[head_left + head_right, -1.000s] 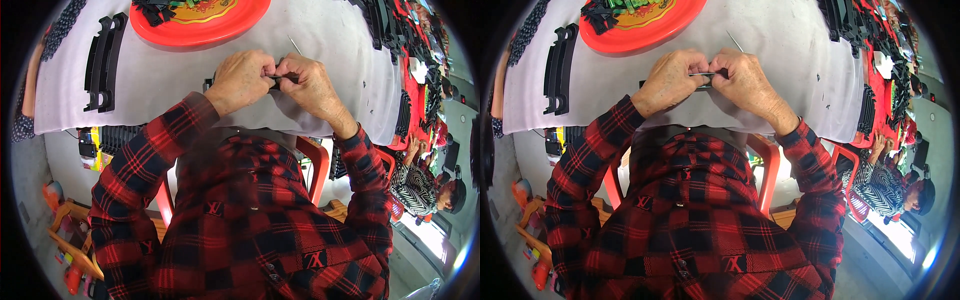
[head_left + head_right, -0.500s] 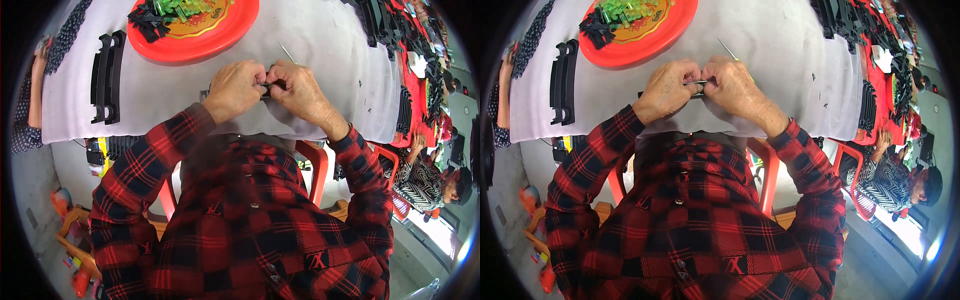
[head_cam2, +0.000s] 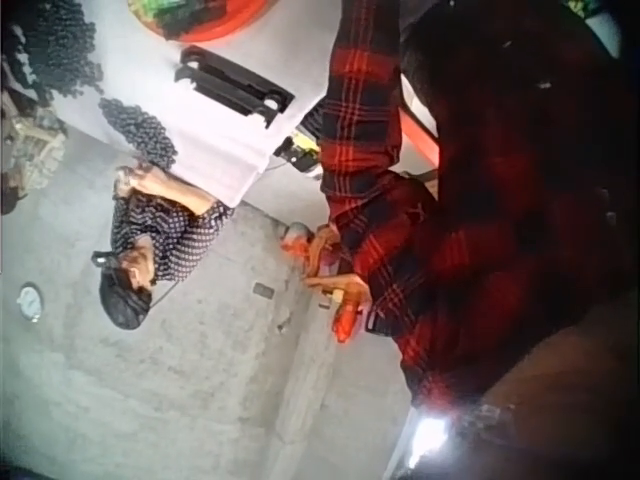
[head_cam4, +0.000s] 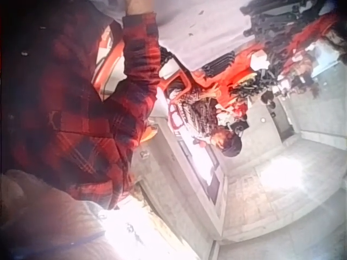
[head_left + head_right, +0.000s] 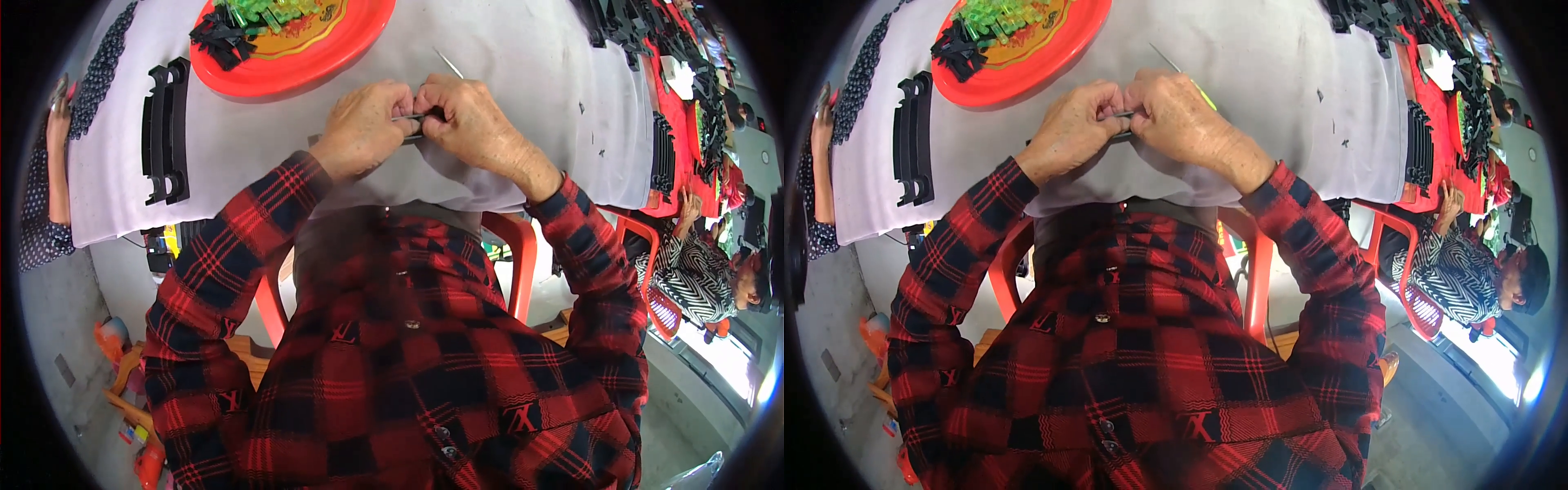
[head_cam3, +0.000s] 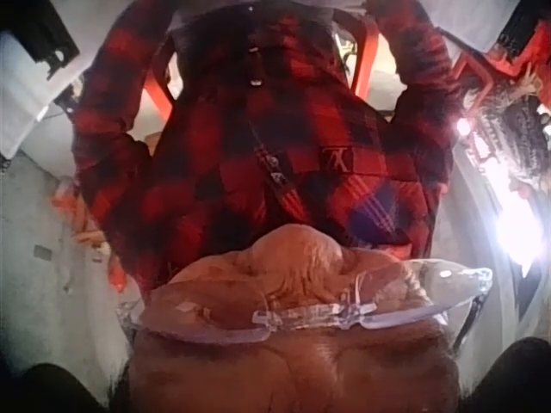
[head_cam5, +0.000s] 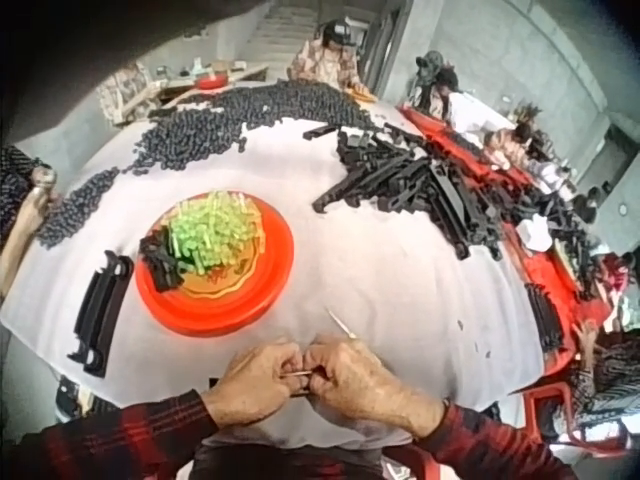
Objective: The person assembles spirit levels by placing green level vials into black plastic casings and securing them in place by hand and with a small pointed tool.
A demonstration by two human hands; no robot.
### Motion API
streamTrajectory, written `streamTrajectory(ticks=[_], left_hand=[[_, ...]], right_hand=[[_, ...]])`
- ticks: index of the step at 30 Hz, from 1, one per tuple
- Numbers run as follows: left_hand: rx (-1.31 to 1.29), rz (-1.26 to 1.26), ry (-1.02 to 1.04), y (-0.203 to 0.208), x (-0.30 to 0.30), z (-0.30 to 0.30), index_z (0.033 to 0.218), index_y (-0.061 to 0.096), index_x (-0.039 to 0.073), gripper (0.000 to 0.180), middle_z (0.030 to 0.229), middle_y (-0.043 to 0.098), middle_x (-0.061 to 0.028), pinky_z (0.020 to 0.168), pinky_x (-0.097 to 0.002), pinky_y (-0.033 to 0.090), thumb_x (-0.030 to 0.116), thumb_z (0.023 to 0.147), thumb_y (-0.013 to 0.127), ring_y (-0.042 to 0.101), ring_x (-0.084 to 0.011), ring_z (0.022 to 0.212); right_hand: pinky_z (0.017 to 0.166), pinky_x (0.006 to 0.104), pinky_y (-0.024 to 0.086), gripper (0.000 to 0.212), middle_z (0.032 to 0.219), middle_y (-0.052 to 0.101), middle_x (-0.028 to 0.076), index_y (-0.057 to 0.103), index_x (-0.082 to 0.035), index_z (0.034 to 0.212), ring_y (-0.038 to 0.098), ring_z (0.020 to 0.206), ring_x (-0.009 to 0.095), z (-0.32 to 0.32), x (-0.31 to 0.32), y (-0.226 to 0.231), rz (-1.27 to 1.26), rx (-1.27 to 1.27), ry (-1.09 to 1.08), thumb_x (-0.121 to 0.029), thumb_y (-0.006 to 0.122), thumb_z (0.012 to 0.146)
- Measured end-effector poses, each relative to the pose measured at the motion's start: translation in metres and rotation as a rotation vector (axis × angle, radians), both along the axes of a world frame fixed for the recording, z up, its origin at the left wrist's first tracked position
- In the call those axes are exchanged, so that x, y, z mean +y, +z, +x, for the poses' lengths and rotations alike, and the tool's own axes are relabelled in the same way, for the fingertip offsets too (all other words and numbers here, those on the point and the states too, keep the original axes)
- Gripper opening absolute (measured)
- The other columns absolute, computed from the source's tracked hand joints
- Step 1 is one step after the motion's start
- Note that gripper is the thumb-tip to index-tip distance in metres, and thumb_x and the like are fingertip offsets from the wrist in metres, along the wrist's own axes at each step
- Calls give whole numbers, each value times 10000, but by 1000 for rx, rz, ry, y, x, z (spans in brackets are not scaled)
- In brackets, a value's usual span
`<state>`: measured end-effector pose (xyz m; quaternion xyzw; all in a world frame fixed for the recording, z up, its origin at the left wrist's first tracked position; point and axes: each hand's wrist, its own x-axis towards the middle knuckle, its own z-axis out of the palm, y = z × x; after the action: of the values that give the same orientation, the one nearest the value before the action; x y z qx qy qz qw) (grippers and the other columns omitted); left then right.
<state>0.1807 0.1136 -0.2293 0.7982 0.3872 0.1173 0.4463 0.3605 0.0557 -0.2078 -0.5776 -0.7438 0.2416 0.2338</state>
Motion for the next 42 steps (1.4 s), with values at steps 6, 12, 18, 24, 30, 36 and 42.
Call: streamTrajectory(ticks=[6,12,18,24,30,36,42], left_hand=[[8,6,-10,-4,-7,-3,905,619,41,197,959,653,-129,789,-456,477,179,817,729,626,-348,947],[-69,154,-14,-7,-10,-3,875,590,16,164,805,571,-82,673,-384,444,130,845,705,560,-238,734],[-120,130,-21,-8,-10,-9,910,619,-3,186,787,545,-68,651,-359,441,126,829,726,545,-204,694],[-239,109,-72,-5,-5,-10,930,639,-11,154,786,541,-62,644,-325,444,77,827,712,544,-172,680],[-221,101,-93,-4,-4,-10,932,647,-22,158,784,538,-57,644,-308,445,63,818,716,544,-158,679],[-255,76,-89,-5,-4,-10,936,652,-26,160,787,539,-54,640,-304,444,60,817,716,541,-153,672],[-248,65,-85,-3,-5,-11,931,651,-26,156,785,536,-48,633,-297,436,58,818,718,532,-143,668]], right_hand=[[666,387,505,133,846,630,146,631,3,915,631,733,321,-2,-5,-1,-6,22,51,21,625,783],[688,364,517,125,880,642,126,643,1,939,652,752,286,6,-4,4,7,-6,93,36,620,822],[667,319,515,164,870,627,92,667,-16,1015,645,728,190,40,-13,29,37,-104,-66,7,659,853],[643,423,485,139,826,600,127,610,-26,894,623,699,330,66,-35,2,-42,-87,-271,-127,700,861],[590,332,462,144,726,550,109,576,1,867,545,610,193,67,-24,-8,62,-274,-209,-63,703,845],[526,309,388,62,634,494,62,565,-2,795,411,564,112,83,-25,17,-94,-153,-288,-22,623,803],[572,321,415,191,632,448,84,570,-44,1027,421,577,154,78,-59,43,-100,55,-318,-82,463,873]])
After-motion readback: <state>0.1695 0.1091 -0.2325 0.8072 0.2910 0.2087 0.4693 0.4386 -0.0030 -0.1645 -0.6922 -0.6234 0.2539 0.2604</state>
